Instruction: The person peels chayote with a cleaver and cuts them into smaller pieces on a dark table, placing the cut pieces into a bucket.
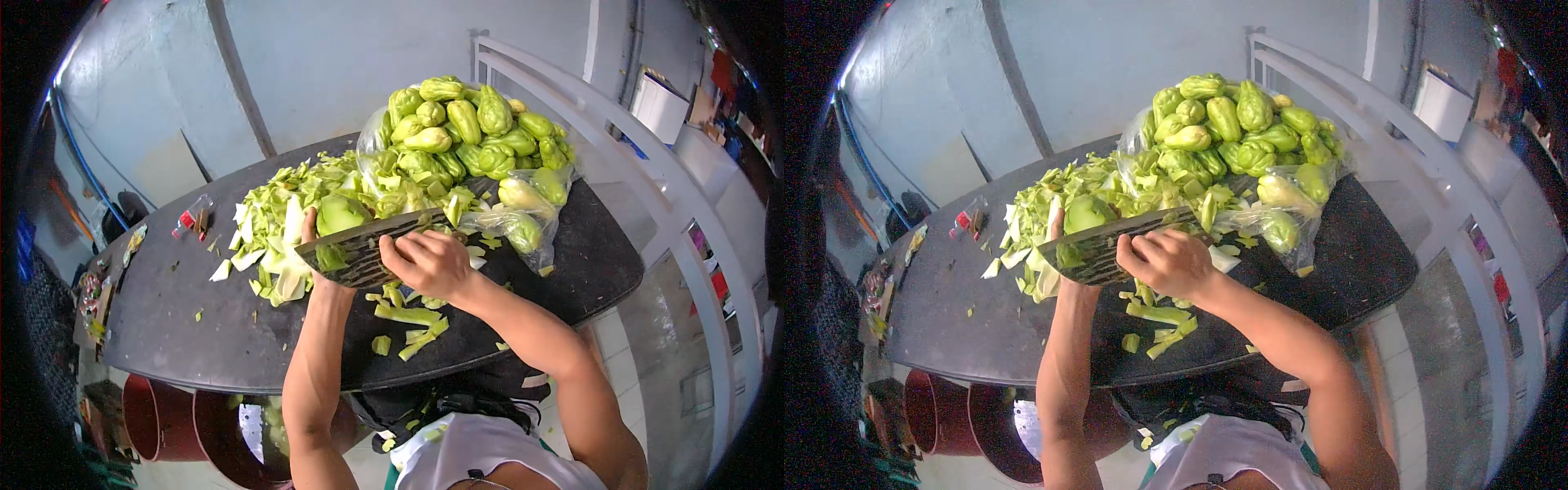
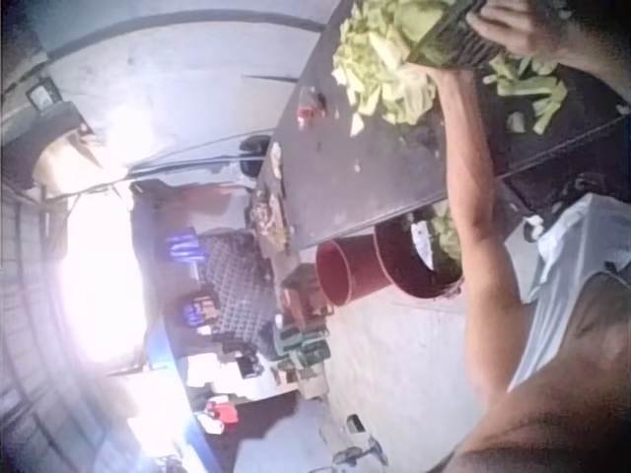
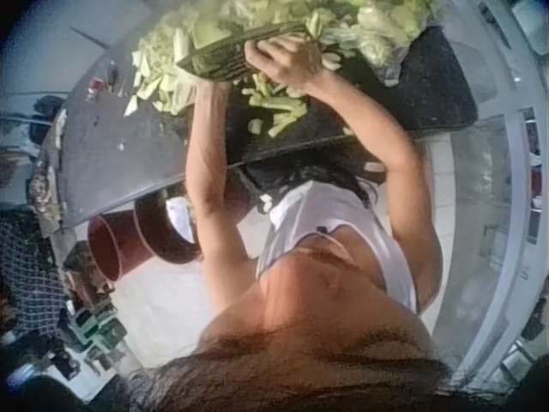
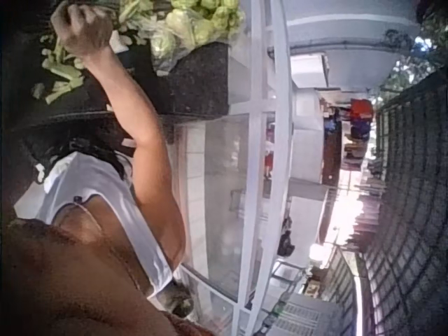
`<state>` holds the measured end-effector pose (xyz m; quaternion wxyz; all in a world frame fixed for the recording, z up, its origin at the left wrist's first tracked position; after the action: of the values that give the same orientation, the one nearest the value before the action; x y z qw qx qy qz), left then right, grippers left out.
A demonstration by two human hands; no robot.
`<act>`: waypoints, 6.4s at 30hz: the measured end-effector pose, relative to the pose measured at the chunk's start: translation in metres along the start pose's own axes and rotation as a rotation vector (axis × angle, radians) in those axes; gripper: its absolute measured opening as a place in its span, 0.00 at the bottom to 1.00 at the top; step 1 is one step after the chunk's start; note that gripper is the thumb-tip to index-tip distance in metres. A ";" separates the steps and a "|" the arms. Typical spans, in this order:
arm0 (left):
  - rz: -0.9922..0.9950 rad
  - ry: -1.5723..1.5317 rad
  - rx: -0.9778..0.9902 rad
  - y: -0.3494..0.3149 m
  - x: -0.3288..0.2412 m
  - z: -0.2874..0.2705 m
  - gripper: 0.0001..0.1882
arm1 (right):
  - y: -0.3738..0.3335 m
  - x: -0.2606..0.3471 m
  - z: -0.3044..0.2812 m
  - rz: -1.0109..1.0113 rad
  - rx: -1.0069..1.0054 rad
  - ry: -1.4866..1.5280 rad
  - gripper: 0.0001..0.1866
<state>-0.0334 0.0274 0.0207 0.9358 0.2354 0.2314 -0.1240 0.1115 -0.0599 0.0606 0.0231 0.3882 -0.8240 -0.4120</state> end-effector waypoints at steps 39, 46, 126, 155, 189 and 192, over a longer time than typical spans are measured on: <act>0.074 0.153 -0.315 0.003 -0.004 0.003 0.25 | -0.015 -0.042 0.016 0.303 0.120 0.202 0.14; 0.061 0.045 -0.121 0.001 -0.002 -0.007 0.25 | 0.001 -0.001 0.010 0.026 0.020 0.030 0.13; 0.097 0.065 -0.064 0.001 -0.001 0.011 0.28 | -0.003 -0.014 0.007 0.053 -0.033 0.040 0.11; 0.212 0.021 -0.282 -0.001 0.000 0.028 0.27 | -0.012 -0.028 0.015 0.183 0.025 0.256 0.15; 0.071 0.265 -0.193 -0.002 -0.006 0.021 0.28 | -0.008 -0.050 0.035 0.416 0.220 0.228 0.03; 0.106 0.268 -0.219 -0.006 -0.006 0.023 0.30 | -0.008 -0.033 0.020 0.267 0.043 0.282 0.08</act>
<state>-0.0321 0.0119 0.0392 0.9218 0.1585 0.3533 -0.0163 0.1325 -0.0276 0.0514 0.1845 0.3300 -0.8653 -0.3292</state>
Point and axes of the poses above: each hand's wrist, its own y-axis towards the middle knuckle, its own z-axis out of the palm, x = y × z, the point moved 5 cm from there along y, towards the middle knuckle, and after that the axes turned 15 degrees about x, right-handed, at the moved point
